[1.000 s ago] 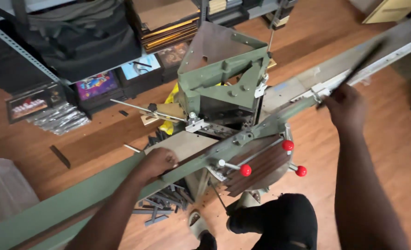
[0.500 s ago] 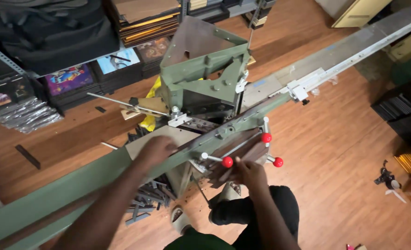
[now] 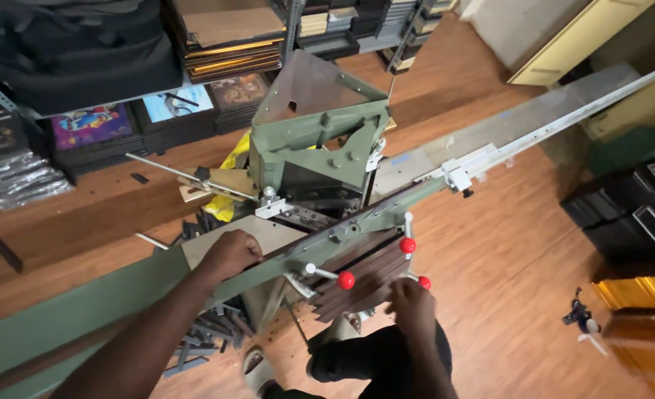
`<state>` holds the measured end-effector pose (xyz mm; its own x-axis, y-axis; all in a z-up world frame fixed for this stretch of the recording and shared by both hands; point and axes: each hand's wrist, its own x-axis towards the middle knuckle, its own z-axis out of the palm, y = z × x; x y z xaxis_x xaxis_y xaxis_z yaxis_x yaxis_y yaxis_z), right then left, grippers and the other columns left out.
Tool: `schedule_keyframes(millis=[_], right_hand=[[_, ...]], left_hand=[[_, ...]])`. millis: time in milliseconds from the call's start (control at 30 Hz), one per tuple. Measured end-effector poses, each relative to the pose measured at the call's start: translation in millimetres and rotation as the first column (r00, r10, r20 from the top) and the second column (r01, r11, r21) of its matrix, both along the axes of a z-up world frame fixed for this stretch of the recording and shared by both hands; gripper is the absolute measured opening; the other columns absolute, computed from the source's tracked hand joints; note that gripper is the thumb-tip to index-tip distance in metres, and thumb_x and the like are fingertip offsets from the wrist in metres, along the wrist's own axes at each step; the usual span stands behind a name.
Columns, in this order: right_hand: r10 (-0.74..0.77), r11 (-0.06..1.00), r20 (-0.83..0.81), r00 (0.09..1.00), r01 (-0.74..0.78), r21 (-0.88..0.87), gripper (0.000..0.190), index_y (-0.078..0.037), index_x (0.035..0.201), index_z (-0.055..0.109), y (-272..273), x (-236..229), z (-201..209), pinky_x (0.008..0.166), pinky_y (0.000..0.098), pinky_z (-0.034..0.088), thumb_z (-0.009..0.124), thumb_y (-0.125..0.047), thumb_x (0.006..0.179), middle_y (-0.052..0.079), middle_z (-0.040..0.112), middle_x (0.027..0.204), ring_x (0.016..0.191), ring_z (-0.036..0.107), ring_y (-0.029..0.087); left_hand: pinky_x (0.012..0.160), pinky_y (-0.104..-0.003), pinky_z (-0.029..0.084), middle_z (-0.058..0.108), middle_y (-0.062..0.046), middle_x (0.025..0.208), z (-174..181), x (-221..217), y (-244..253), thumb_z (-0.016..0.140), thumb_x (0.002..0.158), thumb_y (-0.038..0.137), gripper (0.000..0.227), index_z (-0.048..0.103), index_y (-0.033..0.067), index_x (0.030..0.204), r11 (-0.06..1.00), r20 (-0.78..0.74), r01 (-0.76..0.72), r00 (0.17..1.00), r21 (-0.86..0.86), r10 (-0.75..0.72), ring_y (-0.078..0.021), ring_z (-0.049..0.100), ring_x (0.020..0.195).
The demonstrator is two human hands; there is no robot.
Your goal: The recorder uses a miter guillotine to cut pieces of frame molding at precise angles.
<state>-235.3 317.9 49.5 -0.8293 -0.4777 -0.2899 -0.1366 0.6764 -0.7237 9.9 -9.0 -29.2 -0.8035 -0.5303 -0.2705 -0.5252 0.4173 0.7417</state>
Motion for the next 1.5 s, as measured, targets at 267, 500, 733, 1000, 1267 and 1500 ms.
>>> schedule_keyframes(millis=[267,500,733,1000,1267,1500], right_hand=[[0.362,0.932,-0.484,0.797,-0.305,0.197,0.037,-0.003,0.105,0.069,50.6,-123.5,-119.5,0.076,0.0468,0.057,0.072,-0.017,0.071,0.019,0.072,0.098,0.088,0.071,0.037],[0.565,0.666,-0.185,0.804,-0.312,0.677,0.037,-0.011,0.1,0.075,16.3,-168.5,-180.5,0.085,0.0552,0.058,0.061,-0.044,0.089,0.021,0.076,0.101,0.098,0.072,0.043],[0.703,0.64,-0.299,0.645,-0.391,0.661,0.032,-0.008,0.091,0.071,13.2,-226.9,-218.5,0.08,0.0543,0.06,0.062,-0.038,0.087,0.021,0.076,0.093,0.09,0.074,0.043],[0.694,0.68,-0.355,0.626,-0.408,0.61,0.025,-0.007,0.086,0.069,2.0,-215.4,-198.0,0.075,0.0542,0.06,0.065,-0.032,0.083,0.021,0.075,0.085,0.082,0.074,0.043],[0.592,0.755,-0.382,0.71,-0.322,0.572,0.027,-0.009,0.086,0.071,19.7,-170.7,-182.1,0.075,0.055,0.059,0.063,-0.035,0.087,0.02,0.074,0.084,0.083,0.073,0.044],[0.615,0.727,-0.333,0.714,-0.351,0.591,0.027,-0.01,0.089,0.073,0.4,-204.0,-187.8,0.078,0.0557,0.058,0.065,-0.036,0.085,0.021,0.075,0.088,0.087,0.073,0.044]], left_hand=[[0.069,-0.038,0.058,0.076,-0.01,0.079,-29.8,6.8,8.3,0.081,0.074,0.017,0.01,0.078,0.0073,0.076,0.995,-0.119,-0.069,0.991,-0.068,0.061,-0.0252,0.076,0.075],[0.066,-0.04,0.055,0.074,-0.013,0.076,-7.3,3.6,13.5,0.087,0.073,0.024,0.022,0.075,0.0053,0.075,0.989,-0.019,-0.134,0.991,-0.065,0.133,-0.0278,0.073,0.073],[0.065,-0.038,0.057,0.077,-0.009,0.077,-12.5,4.4,12.8,0.078,0.076,0.019,0.015,0.073,0.0055,0.072,0.994,-0.002,-0.111,0.994,-0.01,0.111,-0.024,0.076,0.072],[0.064,-0.038,0.056,0.077,-0.009,0.077,-15.7,3.8,14.6,0.077,0.074,0.016,0.01,0.075,0.0066,0.073,0.987,0.023,-0.157,0.987,-0.029,0.157,-0.0255,0.075,0.07],[0.064,-0.04,0.055,0.074,-0.013,0.075,21.1,-3.7,17.8,0.081,0.076,0.02,0.018,0.074,0.0039,0.073,0.989,0.112,-0.146,0.983,-0.023,0.148,-0.0275,0.073,0.068],[0.063,-0.041,0.055,0.075,-0.011,0.077,7.9,-0.4,13.2,0.077,0.079,0.02,0.018,0.074,0.0036,0.074,0.995,0.12,-0.102,0.988,0.009,0.1,-0.0254,0.075,0.07]])
